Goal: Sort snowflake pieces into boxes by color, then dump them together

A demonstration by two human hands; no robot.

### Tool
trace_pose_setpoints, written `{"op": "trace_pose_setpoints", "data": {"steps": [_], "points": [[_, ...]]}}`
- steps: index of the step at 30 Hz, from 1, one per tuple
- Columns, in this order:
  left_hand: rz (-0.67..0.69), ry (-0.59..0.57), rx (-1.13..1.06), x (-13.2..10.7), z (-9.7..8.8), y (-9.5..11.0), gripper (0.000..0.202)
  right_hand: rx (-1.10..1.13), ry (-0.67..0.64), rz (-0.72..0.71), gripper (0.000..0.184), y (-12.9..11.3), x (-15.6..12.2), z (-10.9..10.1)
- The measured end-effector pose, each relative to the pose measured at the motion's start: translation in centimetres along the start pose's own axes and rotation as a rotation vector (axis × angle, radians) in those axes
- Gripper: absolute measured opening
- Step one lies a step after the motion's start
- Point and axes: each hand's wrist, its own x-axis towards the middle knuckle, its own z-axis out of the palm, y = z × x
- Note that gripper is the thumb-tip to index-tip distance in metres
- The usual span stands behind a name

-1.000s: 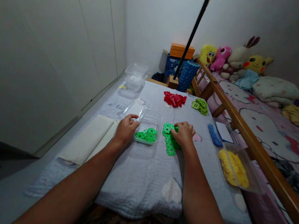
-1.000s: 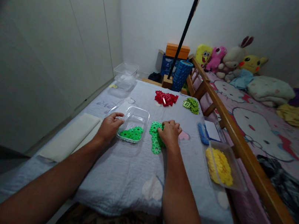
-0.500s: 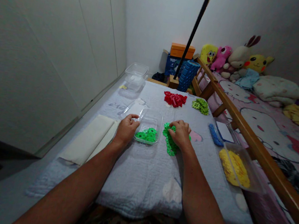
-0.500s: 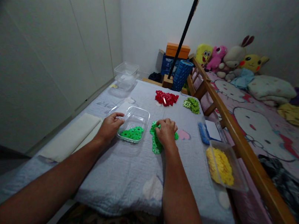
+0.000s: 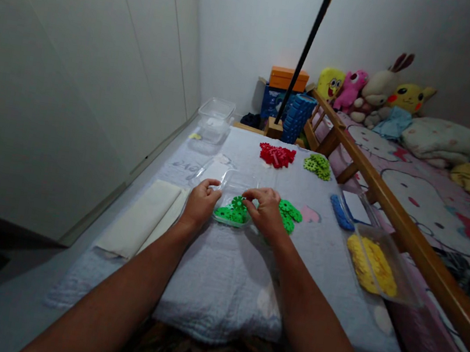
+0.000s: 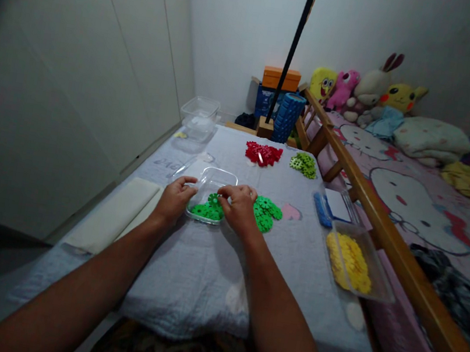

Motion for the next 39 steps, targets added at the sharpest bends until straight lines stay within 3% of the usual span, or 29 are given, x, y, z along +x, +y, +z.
{"op": "trace_pose_setpoints", "data": {"steps": [5,10,14,18,21,26,33,39], "points": [[-0.003,0.000,0.002,0.1,0.0,-0.2,0.040,-0.135,-0.095,0.016,0.016,-0.8,0.1,0.7],[-0.012,-0.007,0.018,0.0,0.0,0.0,0.041,-0.151,-0.073,-0.007,0.021,-0.3,0.1,0.5],[-0.015,-0.001,0.024,-0.1,0.0,0.1,0.041,-0.167,0.061,0.056,0.026,1.6,0.5,-1.0],[-0.011,-0.001,0.032,-0.1,0.0,0.1,0.041,-0.296,0.168,0.234,0.027,4.4,0.7,-2.5],[-0.004,-0.007,0.037,0.0,0.0,0.0,0.042,-0.414,0.157,0.331,0.027,5.8,0.5,-2.6],[-0.007,-0.004,0.030,-0.1,0.0,0.0,0.042,-0.527,0.042,0.346,0.031,6.3,0.2,-1.8],[-0.013,-0.007,0.026,-0.1,0.0,0.1,0.041,-0.516,0.079,0.330,0.023,6.5,0.3,-1.3],[-0.019,-0.010,0.014,-0.1,0.0,0.0,0.040,-0.360,0.102,0.363,0.012,6.4,0.5,-2.0]]}}
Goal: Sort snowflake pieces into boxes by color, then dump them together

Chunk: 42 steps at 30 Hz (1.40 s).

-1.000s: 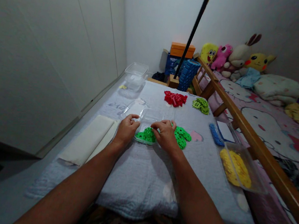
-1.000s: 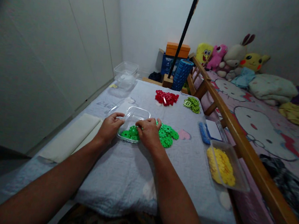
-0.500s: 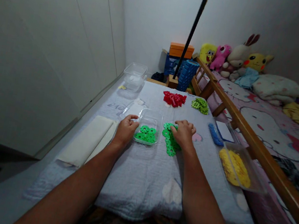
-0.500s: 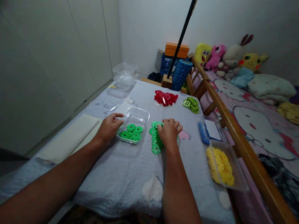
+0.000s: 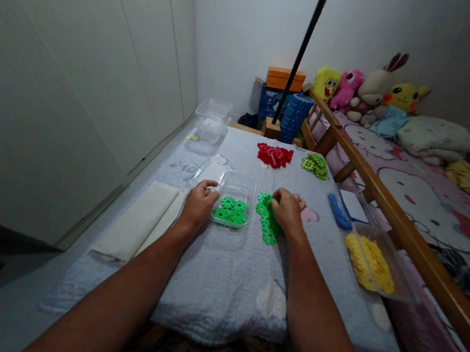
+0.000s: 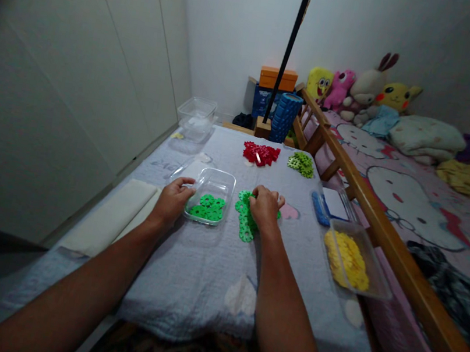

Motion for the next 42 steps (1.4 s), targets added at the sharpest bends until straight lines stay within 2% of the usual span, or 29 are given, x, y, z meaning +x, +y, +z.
{"op": "trace_pose_setpoints", "data": {"steps": [4,6,9,13,18,28,32,37,40,42], "points": [[0.008,0.000,-0.003,0.0,0.0,0.0,0.040,0.198,0.079,-0.033,0.012,-0.8,0.0,-1.3],[0.009,0.001,-0.005,0.0,0.0,0.0,0.040,0.278,0.110,-0.118,0.014,-1.7,-0.4,-1.8],[0.007,-0.001,-0.013,0.0,0.0,0.0,0.040,0.323,0.071,-0.248,0.013,-3.7,-1.5,-2.1],[-0.008,0.004,-0.028,0.0,0.1,0.1,0.041,0.291,-0.065,-0.359,0.017,-5.8,-2.7,-1.6],[-0.015,0.013,-0.030,-0.1,0.1,0.3,0.040,0.172,-0.178,-0.420,0.019,-6.3,-3.1,-0.9],[-0.007,0.005,-0.038,-0.1,0.2,0.2,0.040,0.070,-0.167,-0.471,0.015,-6.1,-3.2,-0.6],[-0.001,-0.002,-0.024,-0.1,0.1,0.3,0.040,0.092,-0.080,-0.425,0.016,-5.2,-2.6,-1.3],[-0.001,0.005,-0.019,-0.2,0.2,0.6,0.039,0.055,0.107,-0.167,0.023,-2.4,-0.9,-1.7],[0.002,0.005,-0.015,-0.2,0.2,0.6,0.039,-0.016,0.111,-0.052,0.025,-1.0,-0.3,-0.9],[0.004,0.002,0.000,-0.2,0.1,0.6,0.040,-0.070,0.087,-0.032,0.027,-0.5,-0.1,0.0]]}}
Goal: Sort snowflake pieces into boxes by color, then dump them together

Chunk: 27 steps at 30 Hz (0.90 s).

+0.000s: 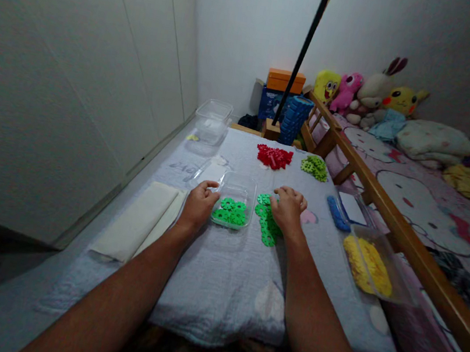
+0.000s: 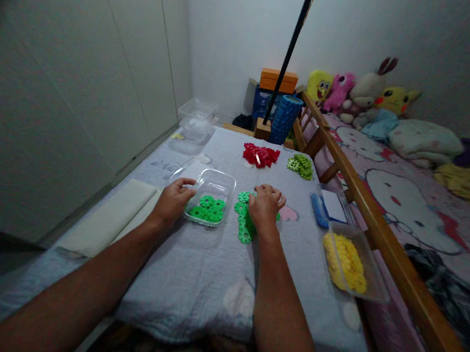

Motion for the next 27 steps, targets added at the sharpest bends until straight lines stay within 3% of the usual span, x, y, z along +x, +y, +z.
{"op": "trace_pose_setpoints", "data": {"steps": [5,9,14,19,23,27], "points": [[0.005,-0.003,0.021,0.1,0.0,-0.1,0.041,-0.099,-0.078,-0.025,0.029,0.3,-0.2,1.5],[0.004,0.004,0.014,0.1,0.0,-0.2,0.041,-0.102,-0.043,-0.043,0.024,0.5,-0.2,1.6],[0.007,0.008,0.010,0.0,0.0,-0.1,0.040,-0.012,-0.022,-0.007,0.015,0.5,0.1,0.7],[0.008,0.006,-0.001,-0.2,0.0,0.2,0.039,0.246,-0.003,0.048,0.008,-0.1,0.4,-1.1],[0.004,0.005,-0.016,-0.2,0.1,0.2,0.039,0.446,0.073,-0.092,0.009,-1.9,-0.5,-1.9],[0.000,0.000,-0.037,-0.1,0.1,0.1,0.039,0.459,0.004,-0.248,0.009,-4.6,-2.0,-1.7]]}}
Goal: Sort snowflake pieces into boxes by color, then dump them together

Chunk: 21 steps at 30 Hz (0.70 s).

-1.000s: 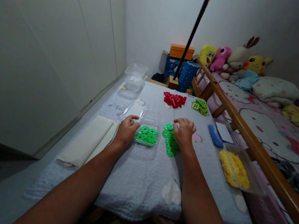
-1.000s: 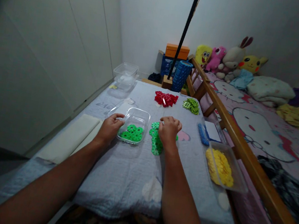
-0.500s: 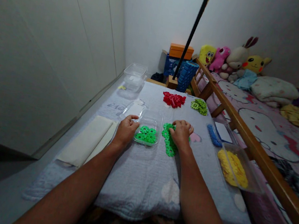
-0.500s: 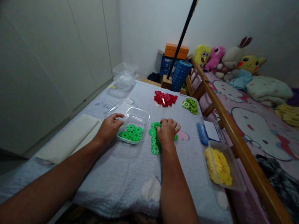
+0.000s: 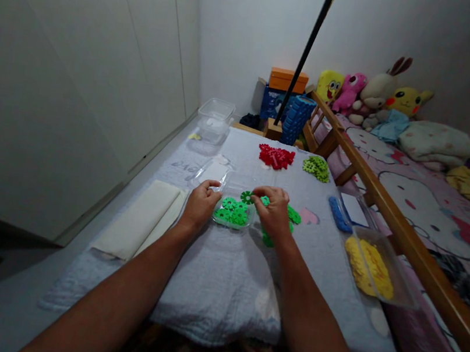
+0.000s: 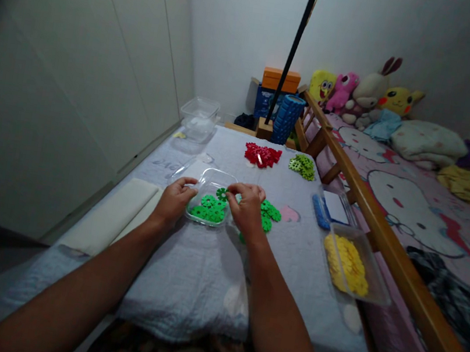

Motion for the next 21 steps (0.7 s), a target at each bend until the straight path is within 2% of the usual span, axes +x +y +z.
{"op": "trace_pose_setpoints", "data": {"steps": [6,14,17,21], "points": [[0.000,0.005,0.010,0.0,-0.1,0.2,0.039,-0.077,-0.200,-0.020,0.012,-1.6,-0.3,1.8],[0.003,-0.006,0.004,0.1,-0.1,0.0,0.038,-0.142,-0.302,-0.043,0.016,-1.5,-0.1,2.3],[0.002,-0.010,0.010,0.1,-0.1,0.0,0.039,-0.111,-0.255,-0.061,0.017,-1.3,-0.1,1.8],[0.001,-0.001,0.017,0.0,-0.1,0.0,0.039,-0.087,-0.053,0.007,0.022,0.4,0.3,0.1]]}}
